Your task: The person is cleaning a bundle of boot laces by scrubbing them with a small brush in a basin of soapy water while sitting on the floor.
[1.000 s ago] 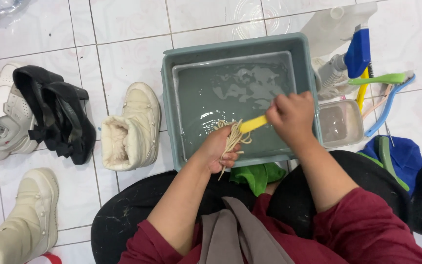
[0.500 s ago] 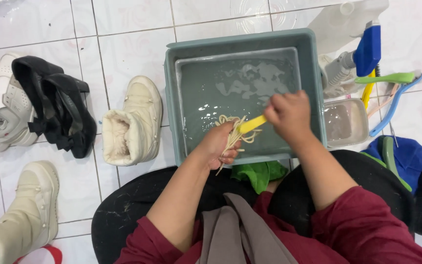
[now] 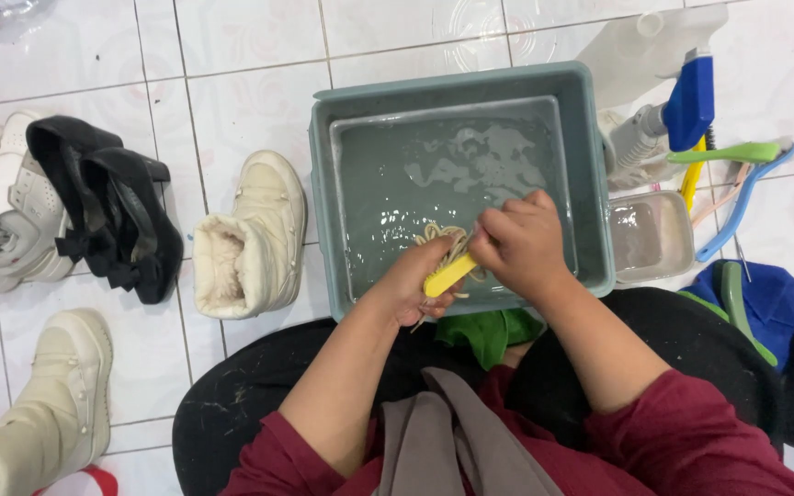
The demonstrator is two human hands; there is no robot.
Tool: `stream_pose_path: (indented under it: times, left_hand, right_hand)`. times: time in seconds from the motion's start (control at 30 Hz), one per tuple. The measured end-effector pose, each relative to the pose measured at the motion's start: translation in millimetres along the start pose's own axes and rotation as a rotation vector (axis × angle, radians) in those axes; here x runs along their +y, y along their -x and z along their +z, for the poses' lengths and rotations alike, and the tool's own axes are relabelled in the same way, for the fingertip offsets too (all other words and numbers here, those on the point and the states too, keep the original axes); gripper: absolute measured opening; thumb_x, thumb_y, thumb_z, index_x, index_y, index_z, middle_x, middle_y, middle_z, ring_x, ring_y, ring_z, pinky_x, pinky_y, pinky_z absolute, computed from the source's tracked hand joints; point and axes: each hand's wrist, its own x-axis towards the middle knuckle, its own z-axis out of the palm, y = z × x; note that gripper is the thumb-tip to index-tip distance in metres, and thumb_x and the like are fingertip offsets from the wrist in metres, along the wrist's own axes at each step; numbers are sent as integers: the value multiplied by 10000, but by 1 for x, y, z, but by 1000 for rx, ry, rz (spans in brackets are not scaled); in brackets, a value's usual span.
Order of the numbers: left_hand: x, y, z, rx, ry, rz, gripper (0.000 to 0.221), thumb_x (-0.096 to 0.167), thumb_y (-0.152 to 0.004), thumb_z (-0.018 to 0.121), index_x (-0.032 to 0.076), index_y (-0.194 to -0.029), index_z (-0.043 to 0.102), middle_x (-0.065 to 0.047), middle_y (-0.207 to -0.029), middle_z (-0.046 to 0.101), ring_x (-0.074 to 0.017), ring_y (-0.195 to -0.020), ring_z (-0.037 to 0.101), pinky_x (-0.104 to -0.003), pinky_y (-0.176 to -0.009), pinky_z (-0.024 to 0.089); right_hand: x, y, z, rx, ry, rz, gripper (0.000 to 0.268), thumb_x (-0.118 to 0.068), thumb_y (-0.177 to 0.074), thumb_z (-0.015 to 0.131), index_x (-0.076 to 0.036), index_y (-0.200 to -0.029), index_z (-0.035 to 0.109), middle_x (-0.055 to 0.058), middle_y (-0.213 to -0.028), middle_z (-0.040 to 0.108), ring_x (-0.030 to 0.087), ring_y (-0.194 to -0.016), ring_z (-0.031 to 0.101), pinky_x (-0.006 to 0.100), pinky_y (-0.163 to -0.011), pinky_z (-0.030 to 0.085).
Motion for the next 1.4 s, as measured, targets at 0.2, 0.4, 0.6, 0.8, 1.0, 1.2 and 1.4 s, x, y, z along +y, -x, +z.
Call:
stream_pose_path:
  times: [0.2, 0.4, 0.6, 0.8, 1.0, 1.2, 1.4]
  left_hand:
    - [0, 1, 0, 89, -119, 88, 512, 486, -888, 494, 32, -653, 505, -107, -467, 436, -133, -243, 346, -222, -210, 235]
    - [-2, 7, 1, 138, -265, 111, 612, 564, -896, 409, -5, -713, 542, -142, -498, 493, -157, -262, 416, -247, -236, 336]
    - [0, 6, 6, 133, -288, 145, 624, 584, -876, 443, 1, -693, 564, -120, -486, 517, -160, -268, 455, -244, -231, 359]
    - [-6, -3, -5, 193, -221, 134, 509, 504, -905, 452, 18, -771, 520, -143, -507, 501, -161, -258, 410, -239, -219, 324]
    - [3, 4, -1, 185, -146, 131, 483, 476, -907, 466, 19, -754, 501, -110, -493, 464, -143, -255, 376, -215, -218, 260]
    - [9, 16, 12, 196, -125, 127, 458, 433, -895, 509, -12, -788, 521, -125, -510, 475, -143, -252, 368, -210, -205, 246]
    - [1, 1, -8, 213, -202, 139, 440, 421, -901, 508, -4, -788, 512, -112, -499, 467, -131, -251, 377, -216, -207, 263]
  right_hand:
    - [51, 6, -15, -25, 12, 281, 225, -123, -839, 587, -99, -647, 473, 69, -467, 420, 287, -493, 475, 334, -610, 326]
    - [56, 7, 0, -79, 53, 123, 216, -228, -816, 613, -141, -654, 500, 50, -471, 434, 258, -490, 489, 344, -592, 348]
    - [7, -1, -3, -78, 20, -43, 265, -254, -793, 578, -188, -590, 422, 15, -462, 403, 185, -513, 497, 317, -592, 356]
    - [62, 10, -11, -10, 151, 123, 226, -194, -815, 619, -147, -648, 474, 43, -471, 378, 251, -479, 462, 334, -603, 355]
    - [47, 13, 10, -46, 62, 105, 200, -185, -773, 600, -140, -626, 472, 58, -464, 408, 263, -481, 485, 350, -565, 346]
    - [6, 2, -7, 14, 22, 5, 230, -194, -753, 594, -172, -576, 449, 22, -456, 376, 212, -474, 460, 340, -588, 357]
    - [73, 17, -2, 62, 103, 167, 251, -119, -821, 609, -125, -623, 456, 39, -462, 374, 249, -455, 447, 324, -592, 331]
